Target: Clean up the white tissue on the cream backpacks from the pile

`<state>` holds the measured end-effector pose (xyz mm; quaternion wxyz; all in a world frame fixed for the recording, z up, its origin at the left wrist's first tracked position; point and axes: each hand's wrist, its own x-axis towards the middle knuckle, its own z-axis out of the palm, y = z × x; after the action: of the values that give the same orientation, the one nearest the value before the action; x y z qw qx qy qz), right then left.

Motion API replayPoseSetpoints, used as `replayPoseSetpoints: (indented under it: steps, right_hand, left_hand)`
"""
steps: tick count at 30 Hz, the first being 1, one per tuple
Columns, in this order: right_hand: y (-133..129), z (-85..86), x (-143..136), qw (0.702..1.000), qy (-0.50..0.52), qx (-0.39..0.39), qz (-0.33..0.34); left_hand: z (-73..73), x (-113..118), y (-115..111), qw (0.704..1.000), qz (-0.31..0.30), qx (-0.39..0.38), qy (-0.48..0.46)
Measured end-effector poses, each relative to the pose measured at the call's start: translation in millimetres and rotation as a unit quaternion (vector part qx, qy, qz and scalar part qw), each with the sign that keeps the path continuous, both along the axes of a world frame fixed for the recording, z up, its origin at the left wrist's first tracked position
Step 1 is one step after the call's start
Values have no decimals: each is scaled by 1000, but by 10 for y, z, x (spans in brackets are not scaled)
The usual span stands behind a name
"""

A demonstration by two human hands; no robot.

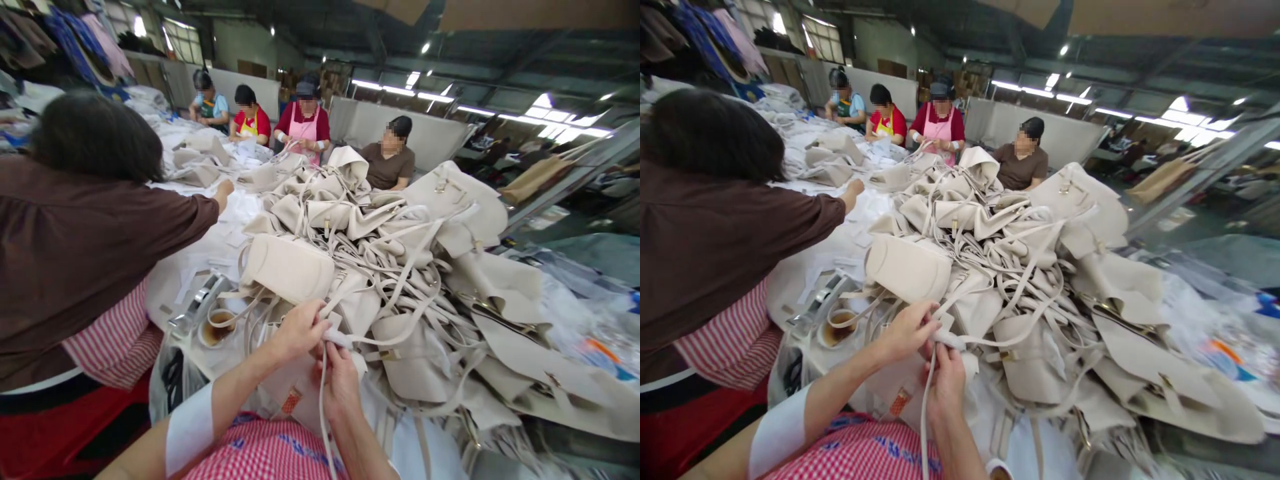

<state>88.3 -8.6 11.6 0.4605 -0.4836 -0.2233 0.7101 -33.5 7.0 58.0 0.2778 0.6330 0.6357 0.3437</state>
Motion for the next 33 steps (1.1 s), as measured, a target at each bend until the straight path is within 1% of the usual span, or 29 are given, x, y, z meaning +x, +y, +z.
replayPoseSetpoints:
  steps: [2,3,5,6,8,9,11,12,14,15,17,19,20,22,25,27,28,31,33]
  right_hand:
    - [-21,-32,15,1000,-8,12,10]
    - [-28,-33,40,1000,-7,15,16]
    - [-43,-18,134,998,-4,12,53]
    - [-59,-10,202,996,-4,4,89]
    - [-116,-2,358,984,-11,-23,178]
    - [-155,-2,435,975,-14,-35,220]
    - [-233,-7,551,957,-6,-39,286]
    - [-262,-6,582,951,1,-33,308]
    - [-284,5,587,942,0,-7,335]
    - [-277,15,565,940,-17,12,342]
    - [-237,42,497,933,-71,62,347]
    - [-190,74,424,926,-110,101,345]
    - [-173,90,394,926,-116,106,343]
    - [-155,115,354,932,-110,95,331]
    - [-158,121,339,947,-90,67,300]
    - [-163,98,345,956,-90,56,274]
    - [-164,80,347,959,-93,54,263]
    - [-167,22,334,963,-97,55,246]
    - [-170,-7,311,967,-88,53,234]
  left_hand:
    - [-10,26,76,1000,-23,-18,7]
    - [-5,42,113,999,-39,-5,18]
    - [22,73,141,997,-49,59,30]
    - [40,85,120,994,-43,98,31]
    - [61,91,1,986,-50,157,34]
    - [57,85,-90,983,-64,170,39]
    - [7,57,-298,979,-106,168,44]
    - [-37,41,-398,979,-121,157,35]
    - [-139,16,-557,984,-122,131,-10]
    - [-187,11,-608,986,-109,119,-43]
    - [-249,10,-652,987,-61,95,-115]
    - [-256,13,-636,980,-15,54,-189]
    - [-243,12,-617,973,5,23,-228]
    - [-206,-1,-575,950,39,-48,-308]
    - [-177,-45,-540,900,80,-128,-408]
    - [-187,-80,-541,876,84,-177,-441]
    - [-196,-97,-544,870,77,-203,-443]
    - [-222,-138,-543,870,47,-264,-414]
    - [-228,-157,-526,872,15,-295,-391]
